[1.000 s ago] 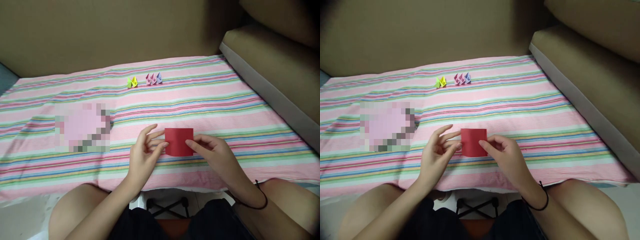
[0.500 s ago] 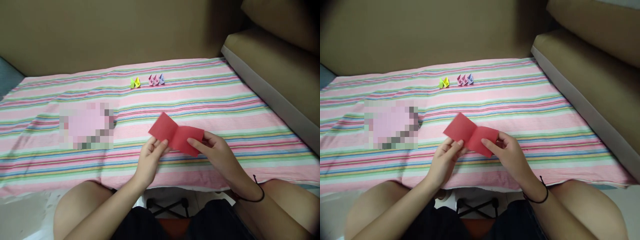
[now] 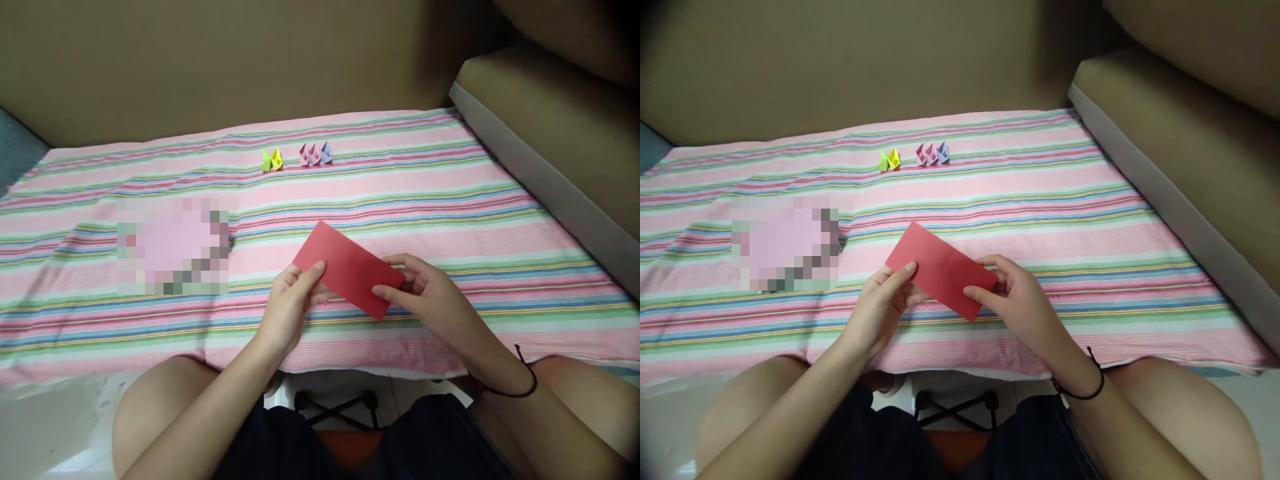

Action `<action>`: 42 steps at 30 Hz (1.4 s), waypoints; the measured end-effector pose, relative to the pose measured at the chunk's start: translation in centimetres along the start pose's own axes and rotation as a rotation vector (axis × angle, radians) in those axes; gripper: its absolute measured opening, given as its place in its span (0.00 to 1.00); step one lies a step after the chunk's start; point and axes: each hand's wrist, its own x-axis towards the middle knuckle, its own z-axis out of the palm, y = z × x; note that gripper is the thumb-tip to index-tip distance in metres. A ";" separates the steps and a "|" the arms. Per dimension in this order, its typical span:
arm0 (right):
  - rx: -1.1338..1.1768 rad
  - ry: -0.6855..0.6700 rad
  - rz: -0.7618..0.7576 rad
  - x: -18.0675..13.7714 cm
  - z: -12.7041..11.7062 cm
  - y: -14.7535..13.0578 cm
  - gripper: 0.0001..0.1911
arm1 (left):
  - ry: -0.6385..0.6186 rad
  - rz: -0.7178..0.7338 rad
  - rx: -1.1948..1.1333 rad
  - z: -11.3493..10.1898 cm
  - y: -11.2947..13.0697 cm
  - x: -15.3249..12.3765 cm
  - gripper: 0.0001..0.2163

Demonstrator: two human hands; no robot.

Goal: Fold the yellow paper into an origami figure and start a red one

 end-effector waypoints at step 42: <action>-1.155 -0.051 -0.726 -0.5 -0.4 2.5 0.16 | -0.348 0.727 1.539 -0.4 -3.1 0.4 0.20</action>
